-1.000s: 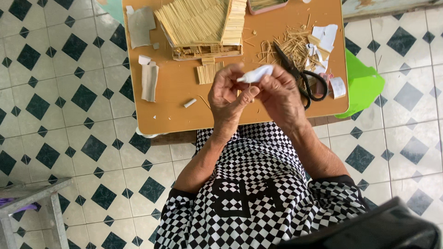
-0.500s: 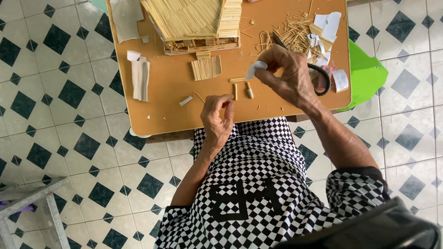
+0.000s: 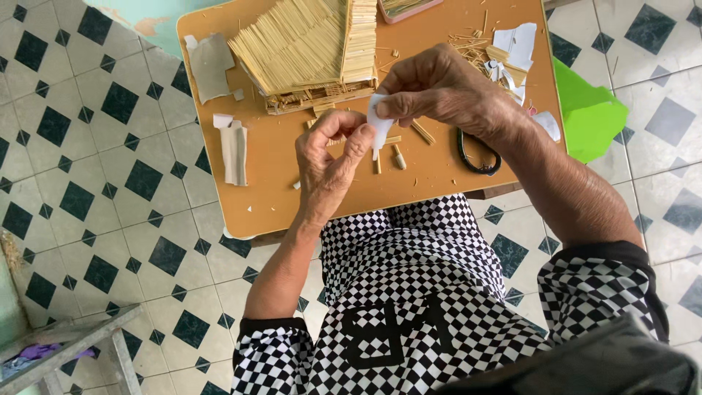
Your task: The person cuts thin wooden sticks with scissors and arranges them on a table. They then apply glue from a small bottle to the sticks and join them together to build a small wooden structure.
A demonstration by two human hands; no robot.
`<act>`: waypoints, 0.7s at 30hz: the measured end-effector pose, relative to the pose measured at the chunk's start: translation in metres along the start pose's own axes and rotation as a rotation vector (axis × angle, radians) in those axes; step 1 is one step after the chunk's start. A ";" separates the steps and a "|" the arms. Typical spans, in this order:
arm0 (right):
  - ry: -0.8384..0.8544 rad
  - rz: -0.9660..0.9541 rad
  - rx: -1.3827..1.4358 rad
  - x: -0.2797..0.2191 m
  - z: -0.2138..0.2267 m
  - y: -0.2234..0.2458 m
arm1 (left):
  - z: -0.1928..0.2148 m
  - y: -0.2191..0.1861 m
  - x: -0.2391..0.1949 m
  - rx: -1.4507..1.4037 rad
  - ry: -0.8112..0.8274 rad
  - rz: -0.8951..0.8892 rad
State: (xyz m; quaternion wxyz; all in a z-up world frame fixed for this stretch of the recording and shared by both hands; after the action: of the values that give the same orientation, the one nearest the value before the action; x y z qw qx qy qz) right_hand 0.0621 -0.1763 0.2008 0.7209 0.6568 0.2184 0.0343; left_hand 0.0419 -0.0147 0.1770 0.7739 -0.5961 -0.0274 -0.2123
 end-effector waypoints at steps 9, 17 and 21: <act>0.022 0.140 -0.071 0.002 0.008 -0.007 | -0.009 0.004 0.017 -0.007 0.080 0.014; -0.084 0.273 -0.202 0.017 0.006 -0.080 | -0.023 0.063 -0.037 0.464 -0.170 -0.294; -0.171 0.447 -0.316 0.017 0.001 -0.097 | -0.044 0.086 -0.079 0.715 -0.105 -0.415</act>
State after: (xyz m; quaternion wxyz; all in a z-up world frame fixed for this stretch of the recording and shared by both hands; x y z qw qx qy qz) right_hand 0.0553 -0.1846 0.1029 0.8046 0.5689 -0.0015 0.1703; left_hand -0.0078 -0.0159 0.0628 0.8706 -0.2814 -0.2582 -0.3102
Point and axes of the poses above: each hand's wrist, its own x-axis towards the middle knuckle, its own z-axis out of the back of the hand, y = z × x, the point moved 5 cm from there along x, towards the middle knuckle, and after that the axes turned 6 degrees about x, right-handed, at the moved point
